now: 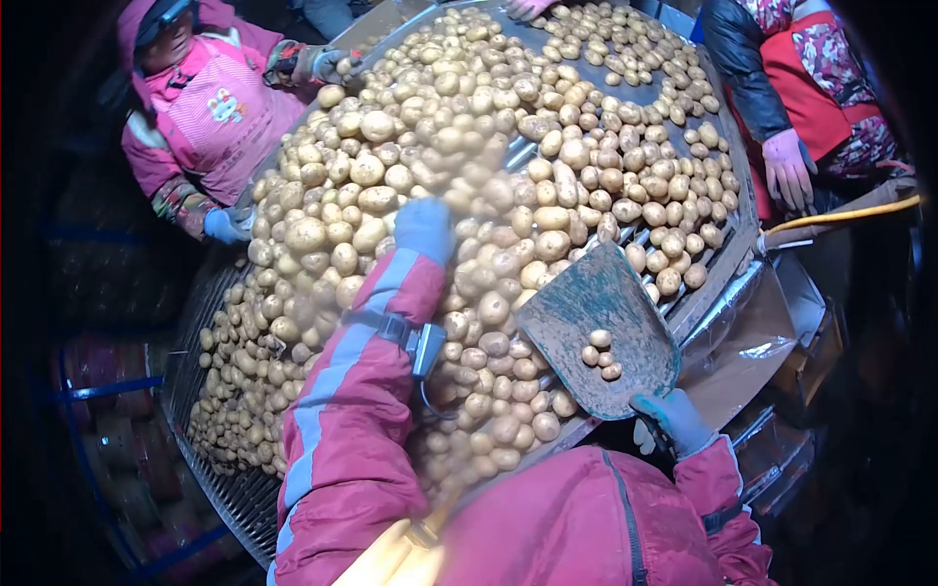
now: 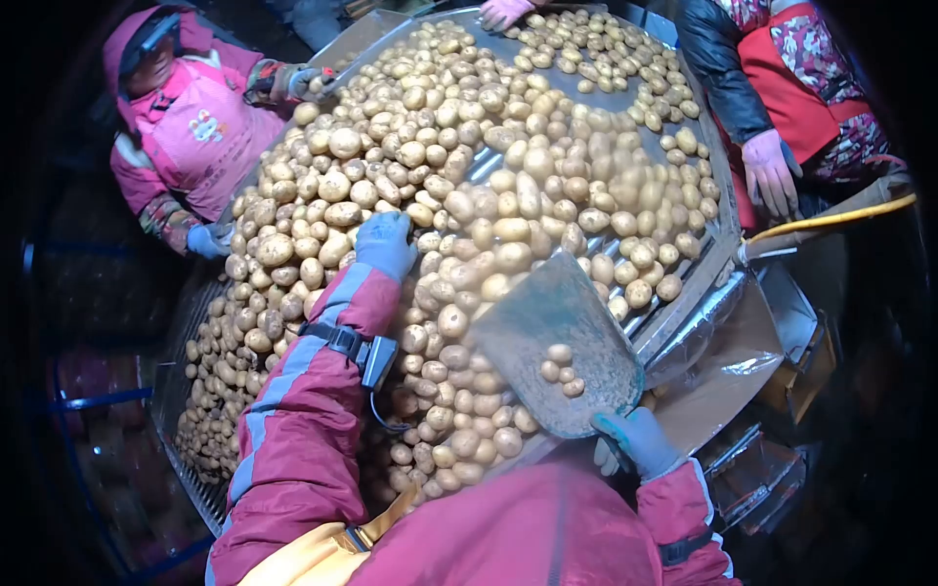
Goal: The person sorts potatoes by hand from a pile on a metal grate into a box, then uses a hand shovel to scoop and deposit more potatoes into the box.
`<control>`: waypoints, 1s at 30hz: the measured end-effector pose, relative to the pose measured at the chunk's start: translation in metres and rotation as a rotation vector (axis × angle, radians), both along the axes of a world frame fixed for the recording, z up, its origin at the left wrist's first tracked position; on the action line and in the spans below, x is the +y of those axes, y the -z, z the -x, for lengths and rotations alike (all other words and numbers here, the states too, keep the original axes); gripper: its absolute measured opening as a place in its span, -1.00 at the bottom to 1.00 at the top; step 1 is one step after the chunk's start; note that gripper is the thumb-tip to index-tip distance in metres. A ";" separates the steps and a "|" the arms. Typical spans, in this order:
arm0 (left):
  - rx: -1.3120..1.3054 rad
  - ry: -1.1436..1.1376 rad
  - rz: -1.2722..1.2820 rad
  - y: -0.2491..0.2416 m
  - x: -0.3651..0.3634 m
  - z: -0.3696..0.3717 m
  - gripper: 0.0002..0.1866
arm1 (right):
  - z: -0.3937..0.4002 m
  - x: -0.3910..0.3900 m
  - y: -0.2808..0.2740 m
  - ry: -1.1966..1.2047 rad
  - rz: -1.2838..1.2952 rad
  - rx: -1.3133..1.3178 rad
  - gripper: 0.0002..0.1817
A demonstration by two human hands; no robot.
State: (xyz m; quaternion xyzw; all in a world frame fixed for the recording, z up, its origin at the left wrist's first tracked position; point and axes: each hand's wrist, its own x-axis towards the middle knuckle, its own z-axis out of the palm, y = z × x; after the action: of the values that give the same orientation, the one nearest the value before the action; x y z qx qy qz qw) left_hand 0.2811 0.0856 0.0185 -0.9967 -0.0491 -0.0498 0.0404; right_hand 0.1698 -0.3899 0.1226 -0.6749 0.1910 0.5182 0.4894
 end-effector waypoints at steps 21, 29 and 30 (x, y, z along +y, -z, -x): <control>0.391 -0.018 -0.172 0.030 -0.012 -0.014 -0.77 | 0.023 -0.020 0.004 0.057 -0.029 0.006 -0.48; 0.217 -0.351 0.978 -0.006 -0.005 0.003 -0.69 | 0.027 -0.033 0.001 0.027 -0.035 0.020 -0.46; 0.272 -0.437 1.198 -0.027 -0.013 0.010 -0.66 | 0.028 -0.035 0.001 0.024 -0.025 0.015 -0.46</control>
State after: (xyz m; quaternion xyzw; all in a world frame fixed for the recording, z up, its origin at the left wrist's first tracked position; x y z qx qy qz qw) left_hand 0.2711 0.0730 0.0452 -0.8113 -0.2641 0.1223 -0.5070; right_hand 0.1417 -0.4246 0.1215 -0.6622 0.1963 0.5199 0.5026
